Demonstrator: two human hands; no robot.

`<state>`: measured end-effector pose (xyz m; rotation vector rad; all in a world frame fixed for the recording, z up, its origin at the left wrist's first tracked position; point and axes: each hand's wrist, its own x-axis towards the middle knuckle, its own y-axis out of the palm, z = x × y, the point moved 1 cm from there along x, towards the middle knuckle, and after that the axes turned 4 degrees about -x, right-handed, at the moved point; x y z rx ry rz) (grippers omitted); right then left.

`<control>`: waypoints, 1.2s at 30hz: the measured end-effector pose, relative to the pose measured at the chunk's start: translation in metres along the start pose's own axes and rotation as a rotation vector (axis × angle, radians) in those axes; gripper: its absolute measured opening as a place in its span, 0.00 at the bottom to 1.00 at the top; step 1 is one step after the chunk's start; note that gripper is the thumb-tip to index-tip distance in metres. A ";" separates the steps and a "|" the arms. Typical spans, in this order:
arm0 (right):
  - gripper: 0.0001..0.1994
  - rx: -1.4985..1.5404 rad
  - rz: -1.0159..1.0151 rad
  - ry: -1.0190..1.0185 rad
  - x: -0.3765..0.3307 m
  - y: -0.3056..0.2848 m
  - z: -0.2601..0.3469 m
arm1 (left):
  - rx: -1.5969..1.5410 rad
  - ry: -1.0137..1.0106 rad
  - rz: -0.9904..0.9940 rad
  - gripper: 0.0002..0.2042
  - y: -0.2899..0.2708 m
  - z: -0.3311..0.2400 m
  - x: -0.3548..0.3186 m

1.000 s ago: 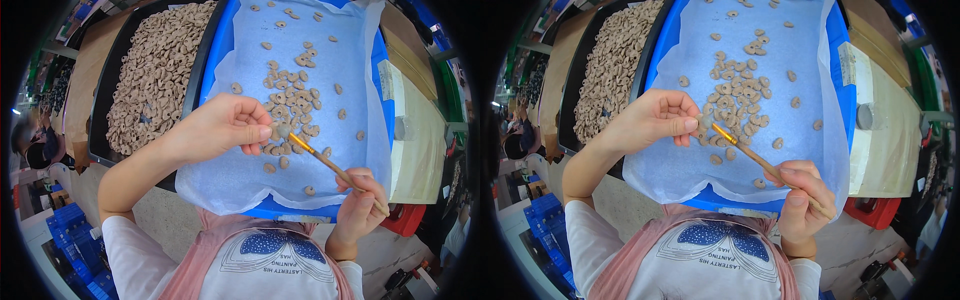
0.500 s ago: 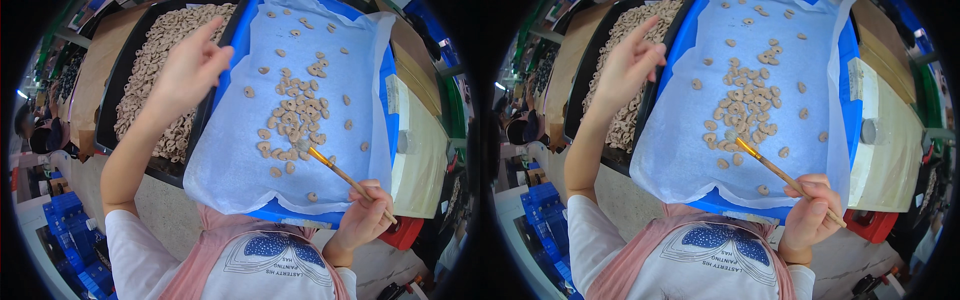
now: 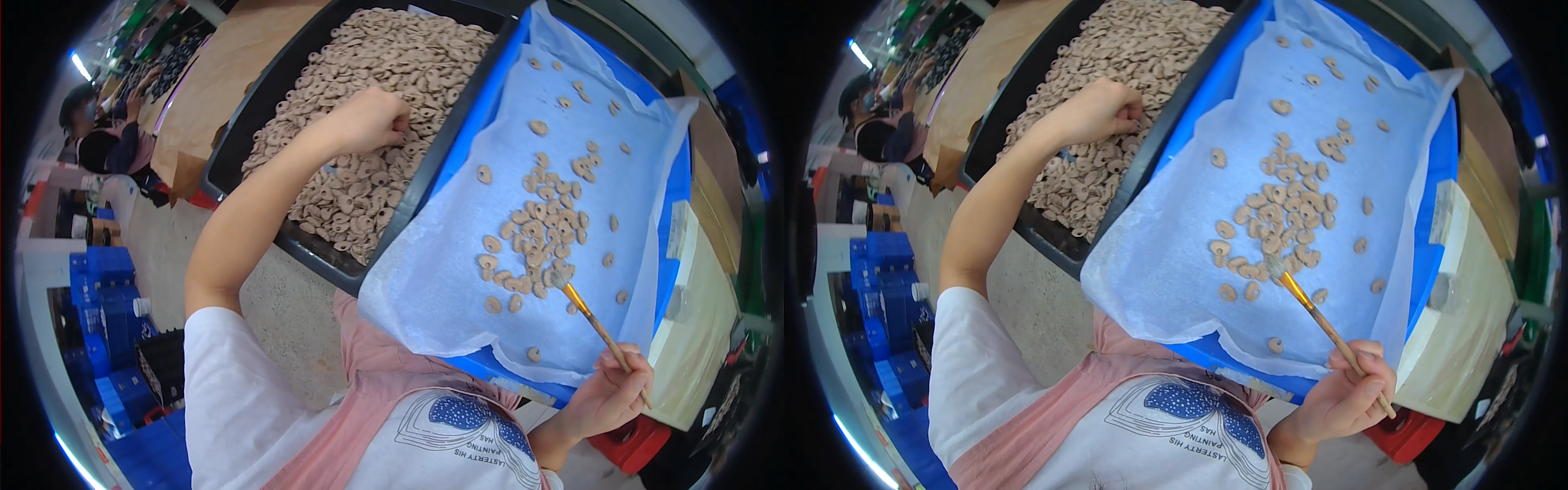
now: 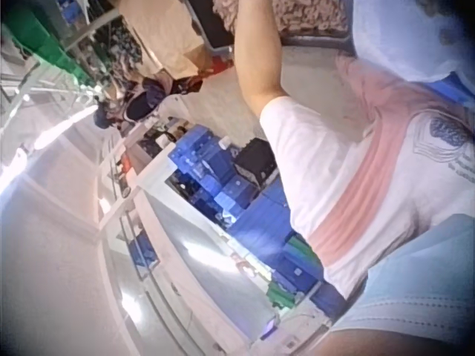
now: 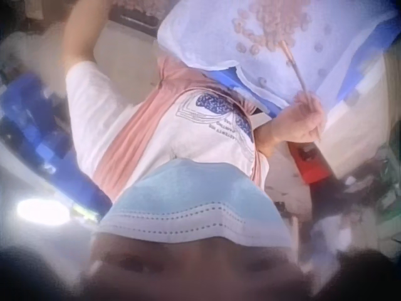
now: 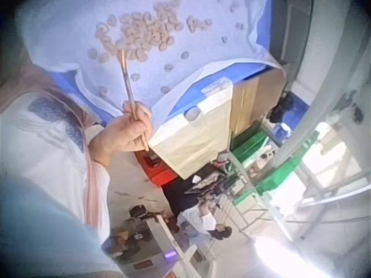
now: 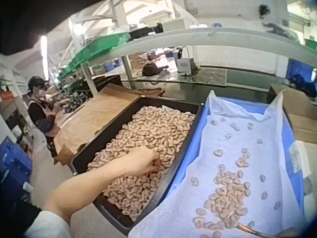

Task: Picking small molded rubber or foam parts from a tray and applying a substance to them using a handheld brush.

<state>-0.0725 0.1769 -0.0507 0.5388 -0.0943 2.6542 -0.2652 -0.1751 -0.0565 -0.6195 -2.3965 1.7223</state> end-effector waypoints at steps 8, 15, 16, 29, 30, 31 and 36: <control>0.16 0.010 0.009 0.036 0.003 0.000 -0.002 | -0.515 0.022 -0.066 0.03 -0.023 -0.006 -0.007; 0.16 0.050 -0.027 0.088 0.006 0.002 0.001 | -0.962 0.097 -0.163 0.08 -0.031 -0.058 -0.011; 0.16 0.059 -0.026 0.092 0.006 0.002 0.001 | -1.019 0.130 -0.207 0.08 -0.028 -0.060 -0.010; 0.16 0.104 -0.010 0.146 0.006 0.001 0.003 | -1.331 -0.140 -0.415 0.07 -0.025 -0.013 -0.003; 0.16 0.104 -0.011 0.150 0.006 0.000 0.003 | -1.181 -0.131 -0.437 0.07 -0.024 -0.011 -0.002; 0.16 0.104 -0.011 0.149 0.006 0.000 0.003 | -1.030 -0.121 -0.456 0.07 -0.024 -0.009 -0.001; 0.16 0.122 0.001 0.149 0.007 0.000 0.003 | -0.915 0.008 -0.453 0.06 -0.028 -0.045 -0.005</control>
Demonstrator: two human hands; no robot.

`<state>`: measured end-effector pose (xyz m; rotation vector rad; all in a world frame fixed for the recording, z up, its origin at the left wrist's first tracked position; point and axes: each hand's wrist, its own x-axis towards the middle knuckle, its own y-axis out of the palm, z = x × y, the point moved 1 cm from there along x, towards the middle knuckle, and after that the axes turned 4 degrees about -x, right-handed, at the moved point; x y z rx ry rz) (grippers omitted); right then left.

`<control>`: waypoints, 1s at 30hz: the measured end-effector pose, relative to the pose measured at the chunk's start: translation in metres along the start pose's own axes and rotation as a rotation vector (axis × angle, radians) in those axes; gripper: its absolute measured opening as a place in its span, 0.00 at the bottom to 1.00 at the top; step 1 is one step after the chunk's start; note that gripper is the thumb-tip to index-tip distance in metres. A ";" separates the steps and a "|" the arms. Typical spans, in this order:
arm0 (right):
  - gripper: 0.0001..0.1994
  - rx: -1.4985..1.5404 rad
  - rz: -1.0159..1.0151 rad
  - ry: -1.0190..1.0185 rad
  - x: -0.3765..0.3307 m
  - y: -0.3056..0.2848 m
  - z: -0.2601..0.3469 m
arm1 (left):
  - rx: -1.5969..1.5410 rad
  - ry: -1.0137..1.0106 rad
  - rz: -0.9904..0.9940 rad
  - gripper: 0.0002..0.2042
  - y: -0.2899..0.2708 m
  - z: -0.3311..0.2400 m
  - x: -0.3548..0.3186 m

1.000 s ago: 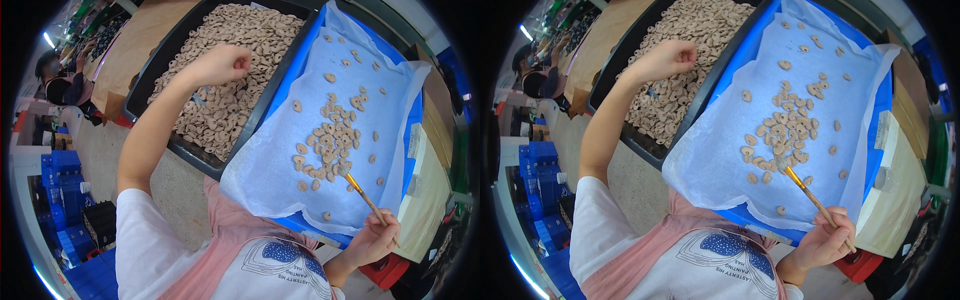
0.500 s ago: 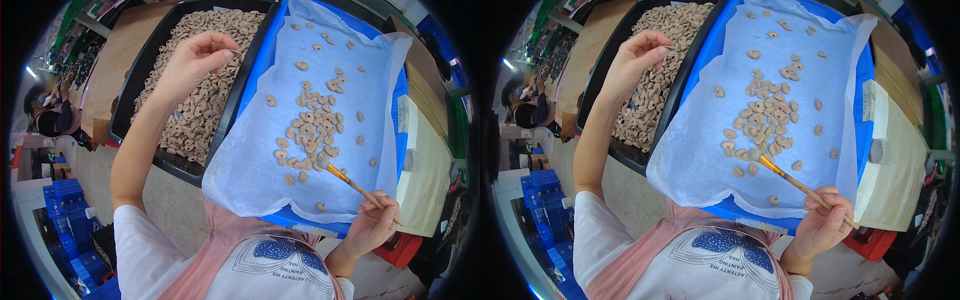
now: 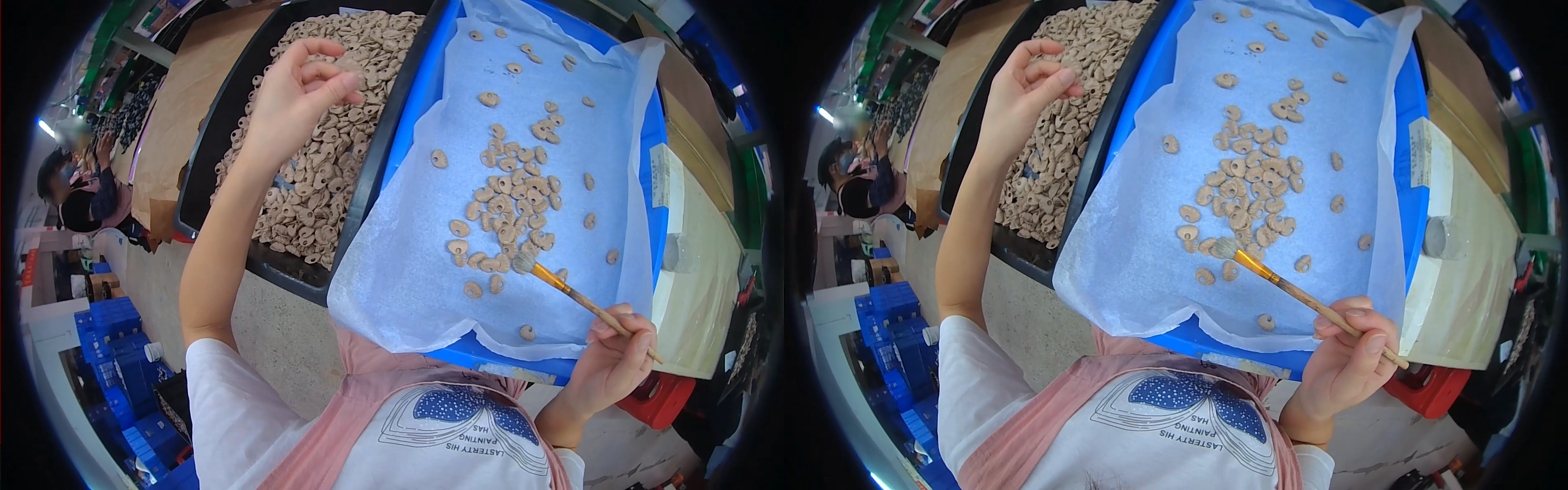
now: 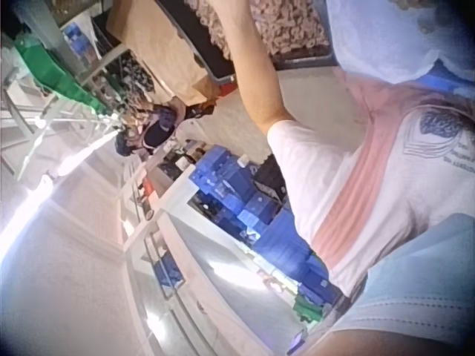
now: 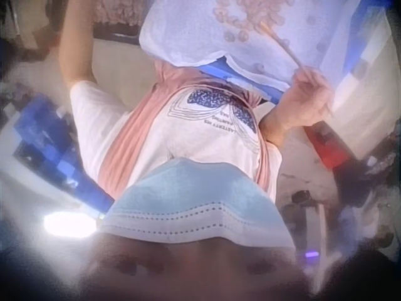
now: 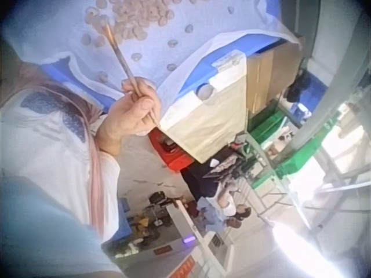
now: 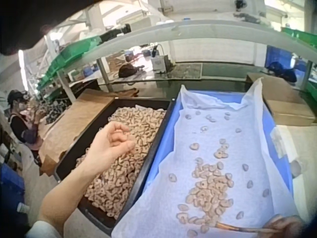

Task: Picking small molded rubber or foam parts from a tray and applying a substance to them using a handheld brush.

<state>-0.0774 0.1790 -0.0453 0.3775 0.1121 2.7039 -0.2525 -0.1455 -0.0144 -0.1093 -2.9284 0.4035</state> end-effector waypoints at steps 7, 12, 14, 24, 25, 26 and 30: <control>0.18 -0.003 0.082 -0.102 -0.003 0.001 -0.002 | -0.269 -0.369 0.466 0.07 0.067 -0.046 -0.043; 0.19 -0.120 0.170 -0.184 -0.002 0.000 -0.002 | -0.328 -0.558 0.588 0.06 0.089 -0.043 -0.050; 0.19 -0.140 0.177 -0.195 -0.002 0.001 -0.001 | -0.327 -0.568 0.604 0.06 0.091 -0.039 -0.051; 0.17 -0.213 0.217 -0.180 0.000 0.003 -0.001 | -0.342 -0.582 0.599 0.07 0.091 -0.036 -0.052; 0.17 -0.217 0.228 -0.163 0.000 0.002 0.000 | -0.338 -0.577 0.586 0.08 0.090 -0.036 -0.051; 0.16 -0.221 0.240 -0.145 0.000 0.000 0.000 | -0.333 -0.573 0.574 0.08 0.090 -0.036 -0.050; 0.16 -0.204 0.202 -0.132 -0.001 0.000 -0.001 | -0.336 -0.567 0.557 0.09 0.088 -0.034 -0.049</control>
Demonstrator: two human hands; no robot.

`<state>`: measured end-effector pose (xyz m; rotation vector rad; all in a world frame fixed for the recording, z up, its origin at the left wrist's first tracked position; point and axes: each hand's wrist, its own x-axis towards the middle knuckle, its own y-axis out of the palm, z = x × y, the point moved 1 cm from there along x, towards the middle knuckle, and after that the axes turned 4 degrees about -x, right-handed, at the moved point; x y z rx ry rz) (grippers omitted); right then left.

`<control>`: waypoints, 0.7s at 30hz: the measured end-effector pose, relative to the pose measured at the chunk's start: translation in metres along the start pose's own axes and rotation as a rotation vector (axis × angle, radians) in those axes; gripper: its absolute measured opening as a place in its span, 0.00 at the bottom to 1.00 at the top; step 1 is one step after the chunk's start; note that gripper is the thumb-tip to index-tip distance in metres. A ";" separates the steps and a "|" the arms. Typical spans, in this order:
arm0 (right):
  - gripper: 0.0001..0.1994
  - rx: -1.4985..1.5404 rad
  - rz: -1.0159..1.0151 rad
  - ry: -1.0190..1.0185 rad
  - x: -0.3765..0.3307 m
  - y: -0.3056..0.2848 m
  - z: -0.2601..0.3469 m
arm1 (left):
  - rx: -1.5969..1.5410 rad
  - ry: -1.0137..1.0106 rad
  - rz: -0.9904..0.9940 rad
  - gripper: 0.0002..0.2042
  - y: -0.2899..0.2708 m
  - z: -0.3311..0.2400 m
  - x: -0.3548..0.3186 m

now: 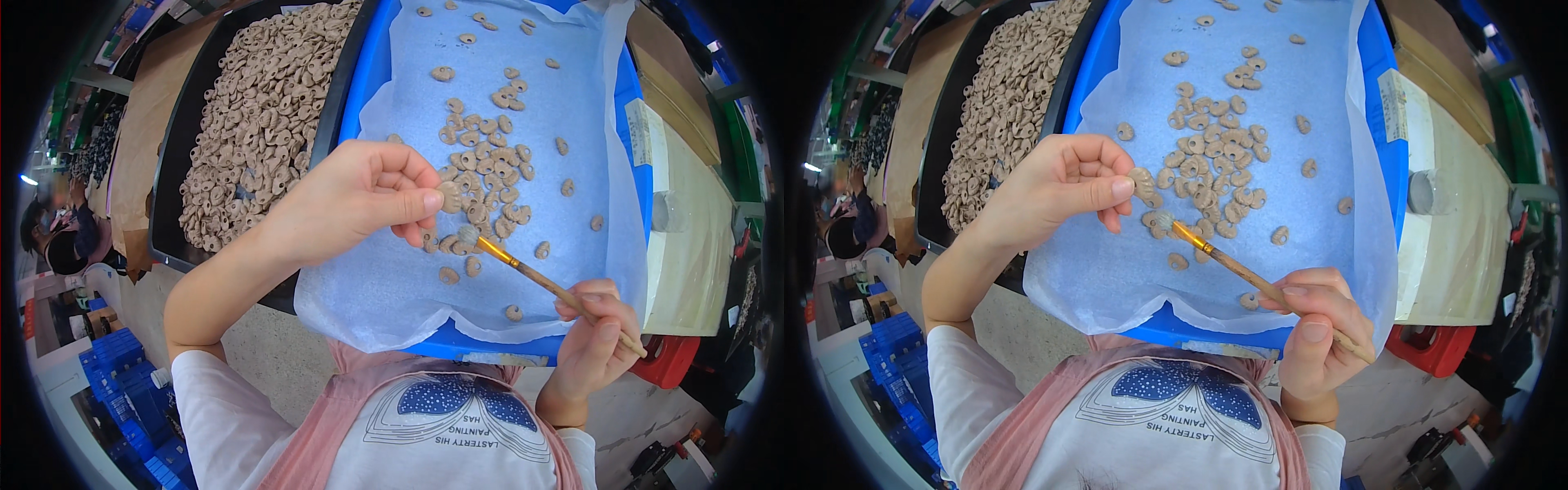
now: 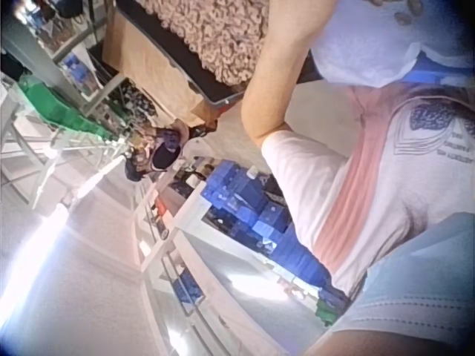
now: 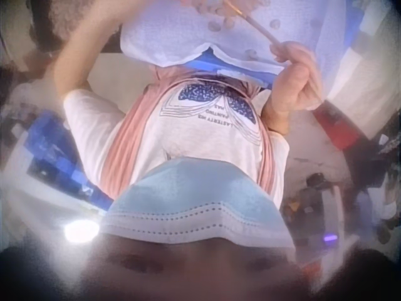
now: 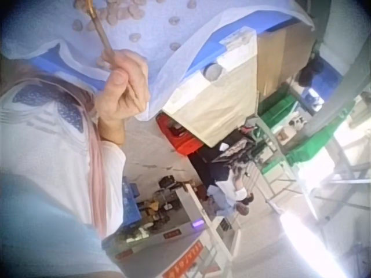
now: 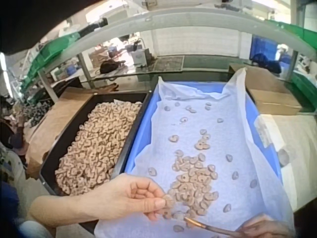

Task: Picking small molded rubber or foam parts from a tray and applying a substance to them using a handheld brush.

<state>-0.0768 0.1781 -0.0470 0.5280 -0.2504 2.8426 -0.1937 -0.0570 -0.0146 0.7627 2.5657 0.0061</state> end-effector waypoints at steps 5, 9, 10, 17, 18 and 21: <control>0.16 0.018 -0.042 0.013 0.000 -0.001 0.000 | 0.137 0.074 -0.034 0.08 -0.005 -0.001 0.003; 0.16 0.033 -0.043 0.014 0.001 0.000 0.001 | 0.279 0.259 -0.170 0.10 -0.020 -0.013 0.017; 0.15 0.035 -0.053 0.011 0.001 0.000 0.001 | 0.333 0.288 -0.255 0.13 -0.025 -0.018 0.021; 0.15 0.055 -0.117 0.010 -0.004 0.003 0.001 | 1.200 0.505 -0.640 0.08 -0.134 -0.016 0.027; 0.15 0.055 -0.121 0.013 -0.004 0.004 0.002 | 1.308 0.425 -0.606 0.08 -0.145 -0.011 0.026; 0.15 0.026 -0.114 -0.019 -0.003 0.006 0.002 | 1.338 0.291 -0.503 0.08 -0.153 0.004 0.025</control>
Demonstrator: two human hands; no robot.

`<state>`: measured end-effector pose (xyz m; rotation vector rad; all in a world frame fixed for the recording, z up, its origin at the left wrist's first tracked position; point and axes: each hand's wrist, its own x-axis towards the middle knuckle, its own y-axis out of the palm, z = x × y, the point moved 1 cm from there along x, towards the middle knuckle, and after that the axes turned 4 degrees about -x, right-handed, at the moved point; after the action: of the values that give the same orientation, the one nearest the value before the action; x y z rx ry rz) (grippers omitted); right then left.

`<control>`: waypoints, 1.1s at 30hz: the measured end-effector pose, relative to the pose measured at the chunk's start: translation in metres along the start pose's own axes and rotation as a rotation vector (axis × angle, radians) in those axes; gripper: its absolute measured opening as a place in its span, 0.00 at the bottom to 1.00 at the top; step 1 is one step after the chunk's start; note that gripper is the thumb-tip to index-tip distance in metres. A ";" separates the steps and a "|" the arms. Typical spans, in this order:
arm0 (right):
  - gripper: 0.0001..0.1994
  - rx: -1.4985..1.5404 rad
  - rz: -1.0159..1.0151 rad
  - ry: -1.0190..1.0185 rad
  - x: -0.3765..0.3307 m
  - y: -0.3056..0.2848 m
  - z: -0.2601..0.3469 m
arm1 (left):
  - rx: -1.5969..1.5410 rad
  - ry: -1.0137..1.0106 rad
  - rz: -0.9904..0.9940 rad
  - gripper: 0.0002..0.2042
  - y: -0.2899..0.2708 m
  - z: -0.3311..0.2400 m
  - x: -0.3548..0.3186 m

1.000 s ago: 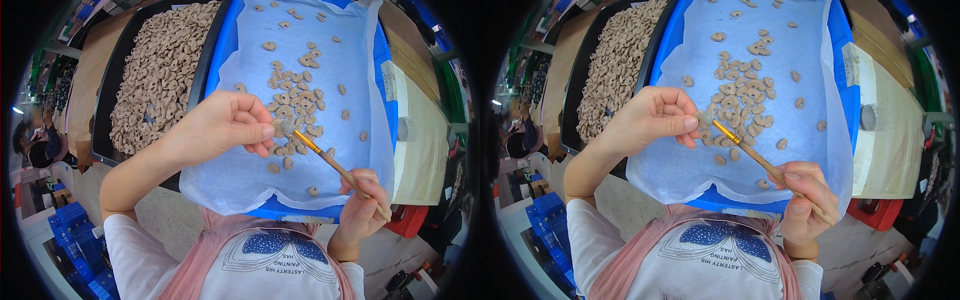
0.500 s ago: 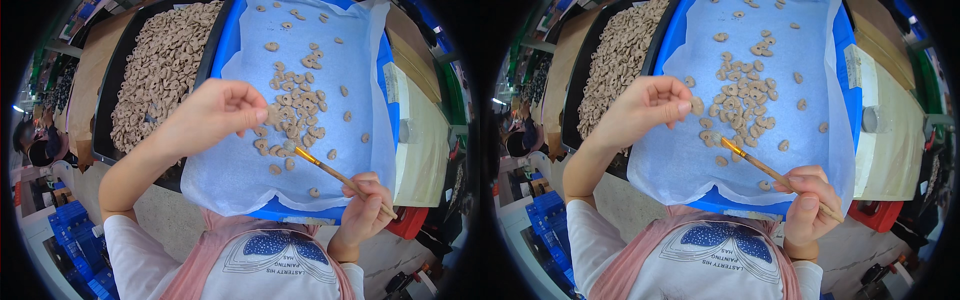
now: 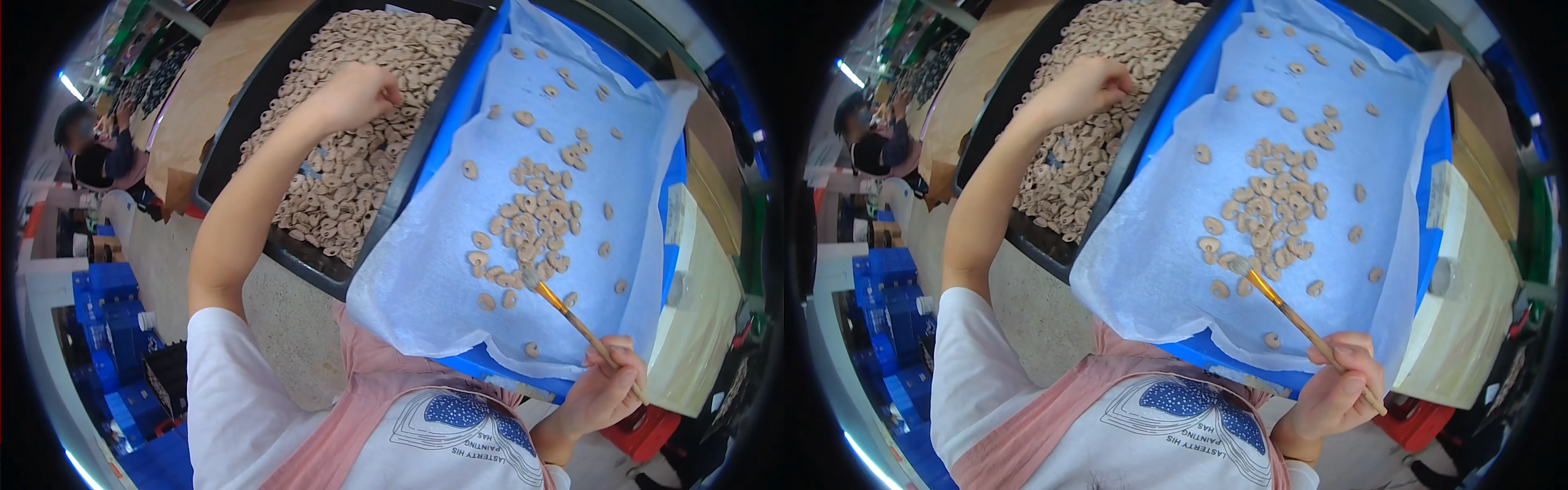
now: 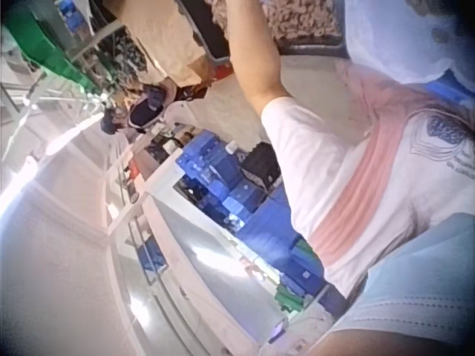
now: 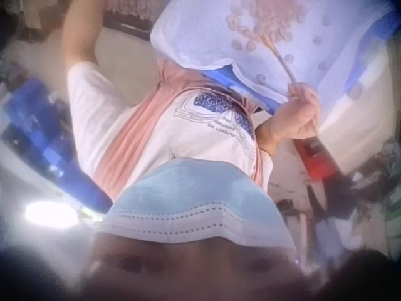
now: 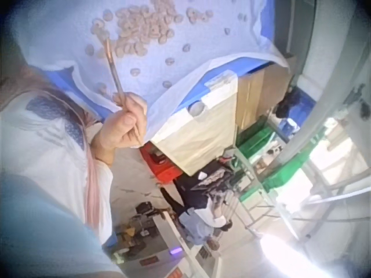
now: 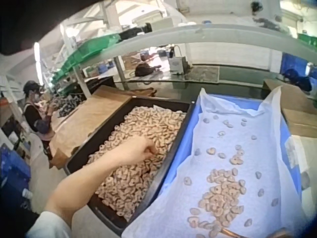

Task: Picking small molded rubber or foam parts from a tray and applying a substance to them using a handheld brush.

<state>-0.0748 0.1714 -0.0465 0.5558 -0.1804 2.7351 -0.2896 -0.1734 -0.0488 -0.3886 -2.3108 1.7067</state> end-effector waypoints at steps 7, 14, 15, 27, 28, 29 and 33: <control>0.15 0.018 0.005 -0.006 -0.001 -0.001 -0.002 | 0.227 0.064 -0.023 0.08 0.018 -0.004 -0.004; 0.15 0.021 -0.008 0.022 0.001 -0.001 0.000 | -0.529 -0.211 0.014 0.03 -0.017 -0.025 -0.006; 0.15 0.040 -0.009 0.039 0.001 -0.002 -0.001 | -0.859 -0.242 0.042 0.04 -0.023 -0.044 -0.008; 0.19 0.035 0.040 -0.053 0.001 -0.008 -0.003 | -1.509 -0.325 0.563 0.06 0.007 -0.154 -0.042; 0.19 0.019 0.060 -0.057 0.001 -0.008 -0.003 | -1.503 -0.336 0.576 0.05 0.007 -0.154 -0.042; 0.19 0.011 0.064 -0.060 0.001 -0.008 -0.003 | -1.503 -0.330 0.585 0.05 0.008 -0.154 -0.042; 0.18 -0.012 0.086 -0.060 0.001 -0.007 -0.003 | -1.488 -0.326 0.597 0.05 0.011 -0.152 -0.044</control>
<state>-0.0743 0.1785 -0.0481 0.6409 -0.2413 2.7999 -0.1950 -0.0503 -0.0176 -1.1449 -3.5083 -0.2847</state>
